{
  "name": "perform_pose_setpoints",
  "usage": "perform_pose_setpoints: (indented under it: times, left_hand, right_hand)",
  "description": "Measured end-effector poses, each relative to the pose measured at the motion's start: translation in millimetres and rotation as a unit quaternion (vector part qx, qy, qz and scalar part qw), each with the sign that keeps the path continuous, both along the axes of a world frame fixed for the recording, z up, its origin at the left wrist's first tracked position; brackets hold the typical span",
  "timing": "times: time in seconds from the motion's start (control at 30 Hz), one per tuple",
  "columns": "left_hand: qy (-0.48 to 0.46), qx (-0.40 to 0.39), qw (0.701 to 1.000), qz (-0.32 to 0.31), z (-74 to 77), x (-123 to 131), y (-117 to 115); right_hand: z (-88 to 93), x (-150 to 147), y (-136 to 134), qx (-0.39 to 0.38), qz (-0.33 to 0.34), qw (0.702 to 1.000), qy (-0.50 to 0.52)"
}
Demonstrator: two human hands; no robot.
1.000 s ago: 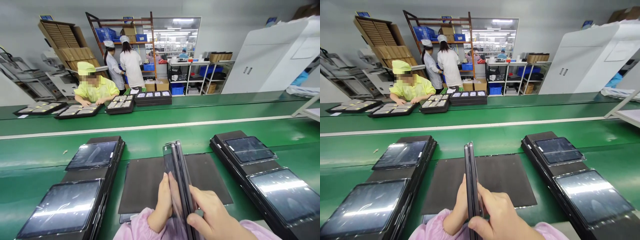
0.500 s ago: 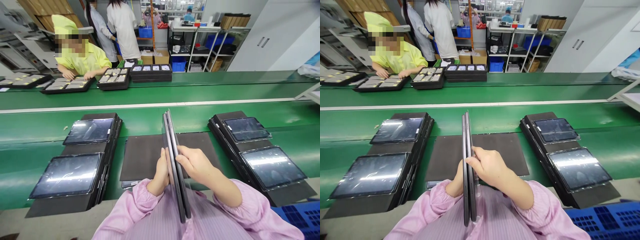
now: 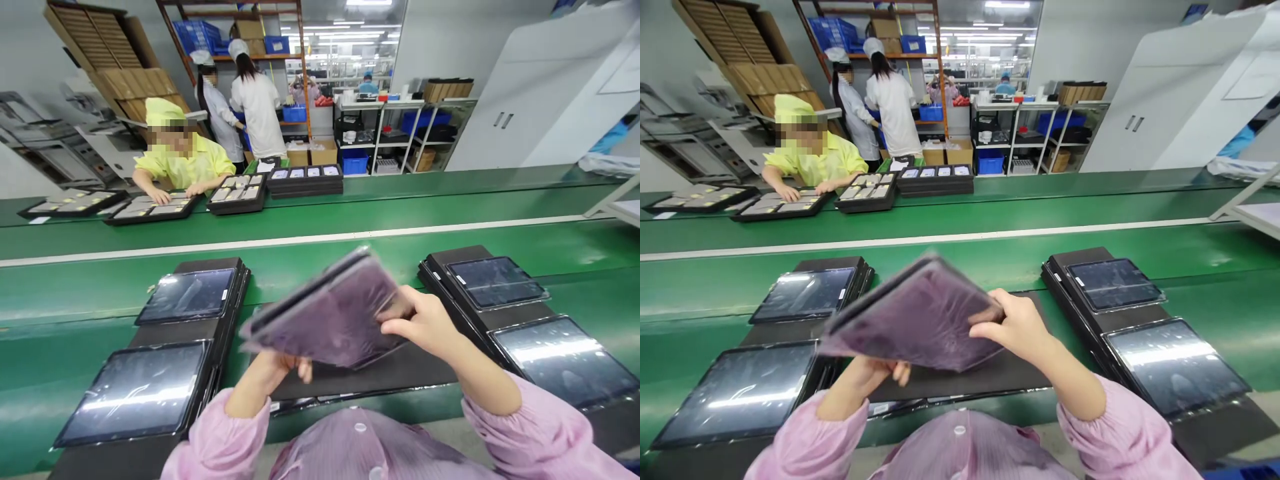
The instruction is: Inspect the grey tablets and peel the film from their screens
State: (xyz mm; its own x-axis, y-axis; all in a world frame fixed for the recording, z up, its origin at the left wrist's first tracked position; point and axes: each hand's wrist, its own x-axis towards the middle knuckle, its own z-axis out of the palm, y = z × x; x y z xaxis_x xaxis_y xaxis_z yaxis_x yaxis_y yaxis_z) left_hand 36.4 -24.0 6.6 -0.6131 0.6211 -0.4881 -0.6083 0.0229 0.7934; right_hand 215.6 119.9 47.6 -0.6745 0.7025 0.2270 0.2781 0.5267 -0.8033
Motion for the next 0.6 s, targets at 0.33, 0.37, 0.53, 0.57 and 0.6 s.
perform_pose_setpoints:
  times: [0.33, 0.37, 0.53, 0.57, 0.6]
  left_hand:
    - [-0.079, 0.100, 0.987, -0.097, -6.0, 30.4, -14.2]
    - [-0.086, 0.086, 0.989, -0.087, -6.7, 32.7, -16.5]
    - [-0.077, 0.063, 0.991, -0.085, -10.2, 34.6, -16.6]
    - [-0.068, 0.061, 0.992, -0.084, -11.2, 34.1, -15.0]
    - [-0.058, 0.058, 0.993, -0.088, -12.2, 33.8, -13.4]
  right_hand:
    - [-19.8, 0.9, -1.3, -0.174, -0.073, 0.979, 0.076]
    - [-20.1, 3.9, 1.8, -0.126, -0.083, 0.988, 0.039]
    - [-15.5, -0.3, -6.3, 0.074, -0.072, 0.992, -0.075]
    - [-14.7, -5.8, -16.5, 0.104, -0.045, 0.992, -0.062]
    - [-14.2, -12.5, -29.4, 0.126, -0.005, 0.991, -0.043]
